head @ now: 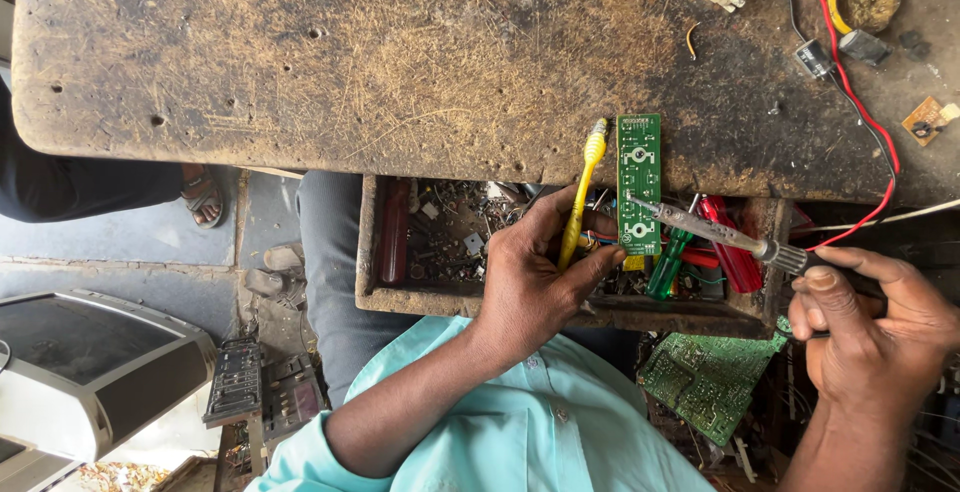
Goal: The person works on a green circuit board at a cluttered repair bench. They unscrew a fastener from the board with a screwdriver, brush the board with a toothbrush, hold it with pliers, and use a soldering iron on its components, then set the board down and handle small electronic parts.
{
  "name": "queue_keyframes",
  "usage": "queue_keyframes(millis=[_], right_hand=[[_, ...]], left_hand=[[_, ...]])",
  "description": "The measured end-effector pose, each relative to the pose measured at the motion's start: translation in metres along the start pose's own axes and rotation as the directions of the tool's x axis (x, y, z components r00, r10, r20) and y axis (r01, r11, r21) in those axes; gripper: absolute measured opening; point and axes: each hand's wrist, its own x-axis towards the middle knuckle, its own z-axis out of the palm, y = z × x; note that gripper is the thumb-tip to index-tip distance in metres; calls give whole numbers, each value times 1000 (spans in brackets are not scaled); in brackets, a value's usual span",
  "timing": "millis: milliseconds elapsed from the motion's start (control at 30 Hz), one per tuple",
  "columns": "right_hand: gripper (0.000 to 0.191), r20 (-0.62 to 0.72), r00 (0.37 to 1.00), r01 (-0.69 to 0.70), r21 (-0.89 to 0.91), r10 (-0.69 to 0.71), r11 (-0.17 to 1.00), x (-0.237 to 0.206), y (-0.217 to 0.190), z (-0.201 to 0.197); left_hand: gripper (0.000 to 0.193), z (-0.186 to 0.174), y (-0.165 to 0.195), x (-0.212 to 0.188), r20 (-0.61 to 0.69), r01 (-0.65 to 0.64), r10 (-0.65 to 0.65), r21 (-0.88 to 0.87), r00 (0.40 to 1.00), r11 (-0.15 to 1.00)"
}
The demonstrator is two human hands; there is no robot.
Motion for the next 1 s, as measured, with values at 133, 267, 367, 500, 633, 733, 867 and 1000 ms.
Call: queue_keyframes(millis=[133, 267, 367, 500, 633, 733, 867, 1000], right_hand=[[10, -12, 1000, -22, -14, 22, 1000, 2, 0, 0], [8, 5, 1000, 13, -87, -13, 996, 3, 1, 1], [8, 25, 999, 34, -64, -33, 997, 3, 2, 2], [9, -16, 1000, 18, -40, -18, 999, 1, 6, 2], [8, 8, 999, 39, -25, -39, 999, -1, 13, 0], [7, 21, 999, 48, -9, -48, 999, -2, 18, -4], [7, 22, 998, 51, 9, -52, 999, -3, 23, -5], [7, 19, 999, 49, 14, -49, 999, -3, 21, -2]], left_hand=[[56, -1, 6, -1, -4, -37, 37, 56, 999, 998], [55, -7, 15, -3, 21, -211, 215, 294, 977, 932], [52, -11, 21, -7, 44, -317, 337, 466, 941, 826], [55, -14, 27, -11, 127, -349, 347, 609, 929, 712], [59, -16, 29, -10, 231, -398, 336, 687, 913, 608], [71, -23, 29, -2, 334, -449, 303, 711, 893, 541], [83, -33, 30, 8, 443, -516, 265, 710, 856, 479], [86, -37, 32, 9, 474, -541, 262, 710, 841, 451]])
